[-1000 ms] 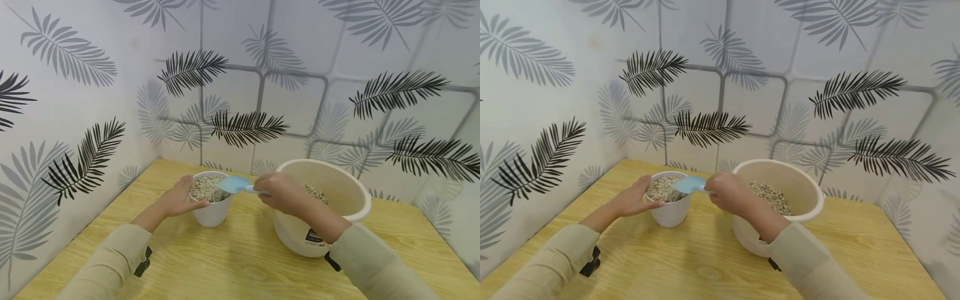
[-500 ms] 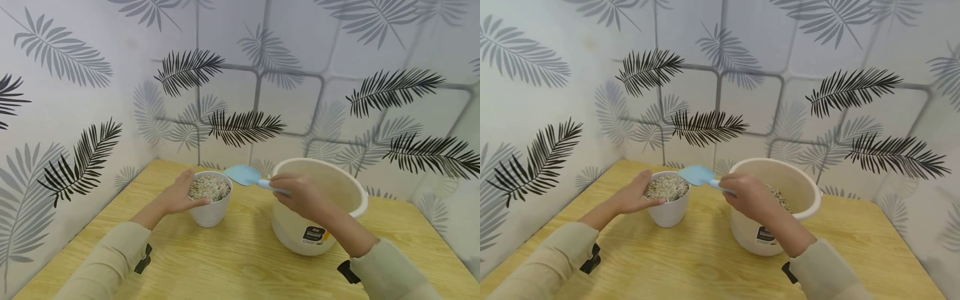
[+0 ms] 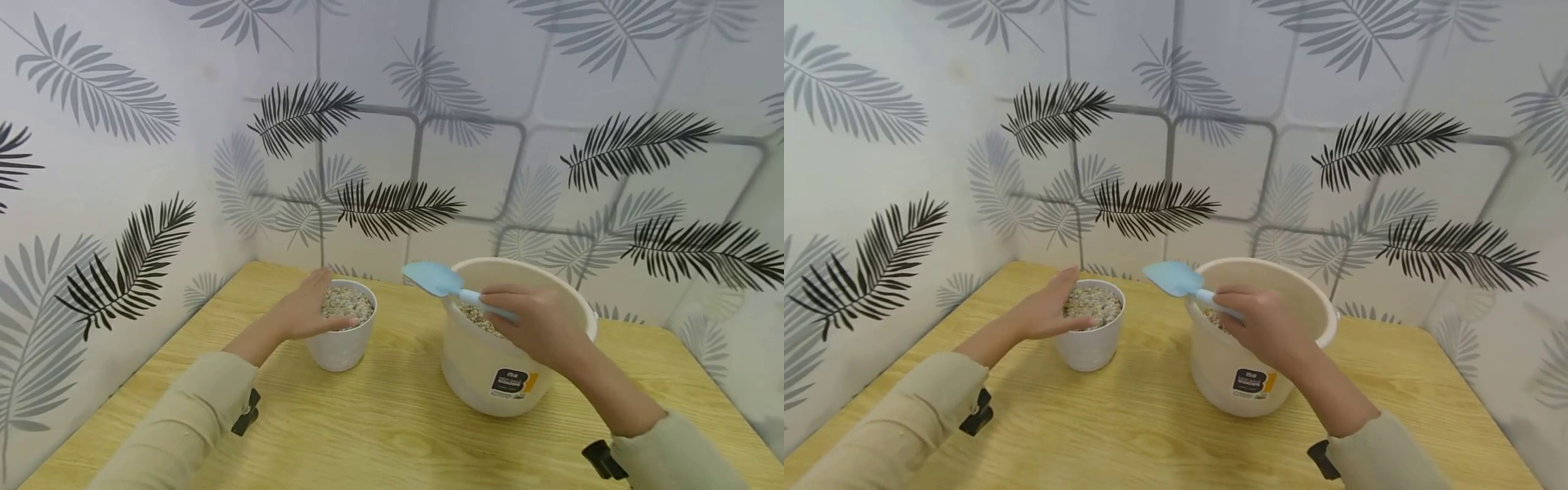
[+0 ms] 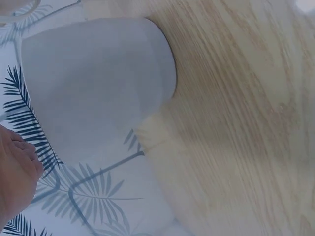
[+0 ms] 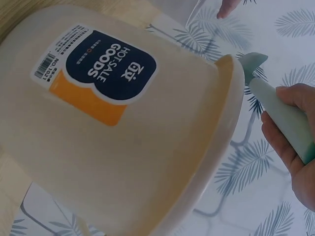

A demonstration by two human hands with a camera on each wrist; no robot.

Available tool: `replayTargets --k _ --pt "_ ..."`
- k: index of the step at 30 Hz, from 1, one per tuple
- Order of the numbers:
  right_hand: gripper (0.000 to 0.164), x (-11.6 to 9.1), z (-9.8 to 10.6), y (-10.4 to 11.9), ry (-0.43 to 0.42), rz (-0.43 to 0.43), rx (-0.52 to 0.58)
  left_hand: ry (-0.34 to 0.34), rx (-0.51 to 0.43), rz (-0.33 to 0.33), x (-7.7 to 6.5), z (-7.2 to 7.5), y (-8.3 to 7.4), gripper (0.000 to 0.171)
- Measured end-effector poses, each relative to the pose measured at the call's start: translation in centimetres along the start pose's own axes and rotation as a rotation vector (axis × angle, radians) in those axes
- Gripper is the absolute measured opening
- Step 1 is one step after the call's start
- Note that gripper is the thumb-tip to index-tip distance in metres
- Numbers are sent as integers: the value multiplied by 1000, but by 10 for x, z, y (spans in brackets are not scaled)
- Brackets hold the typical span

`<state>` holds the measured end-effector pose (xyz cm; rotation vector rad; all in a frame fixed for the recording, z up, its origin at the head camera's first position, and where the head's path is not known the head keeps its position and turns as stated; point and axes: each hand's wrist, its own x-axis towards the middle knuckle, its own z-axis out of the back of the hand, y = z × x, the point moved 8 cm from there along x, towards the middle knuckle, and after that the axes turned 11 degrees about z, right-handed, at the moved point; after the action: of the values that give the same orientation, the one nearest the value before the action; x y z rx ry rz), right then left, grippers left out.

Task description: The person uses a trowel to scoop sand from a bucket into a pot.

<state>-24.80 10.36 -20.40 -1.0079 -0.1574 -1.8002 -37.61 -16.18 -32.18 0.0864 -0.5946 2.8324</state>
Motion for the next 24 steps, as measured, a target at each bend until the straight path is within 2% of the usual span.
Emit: replayTargets --k 7,9,11,15,16,18,19,24 --pt "31 -17 9 -11 39 -75 -22 15 15 -46 1 1 -21 113" --pt "18 -22 12 -13 42 -81 -29 29 13 -59 1 1 -28 114" --pt "16 -27 15 -15 41 -78 -42 35 19 -76 2 1 -34 113" --pt "34 -35 20 -19 43 -72 -46 35 43 -110 5 1 -46 113" --pt "28 -37 20 -21 44 -78 -42 34 46 -117 6 1 -49 113" --pt "30 -41 22 -23 51 -92 -39 41 37 -132 7 0 -56 114" --pt "21 -42 22 -24 56 -100 -39 46 29 -137 8 0 -59 115" --pt "18 -50 25 -26 72 -134 -46 86 -8 -142 9 -6 -74 114"
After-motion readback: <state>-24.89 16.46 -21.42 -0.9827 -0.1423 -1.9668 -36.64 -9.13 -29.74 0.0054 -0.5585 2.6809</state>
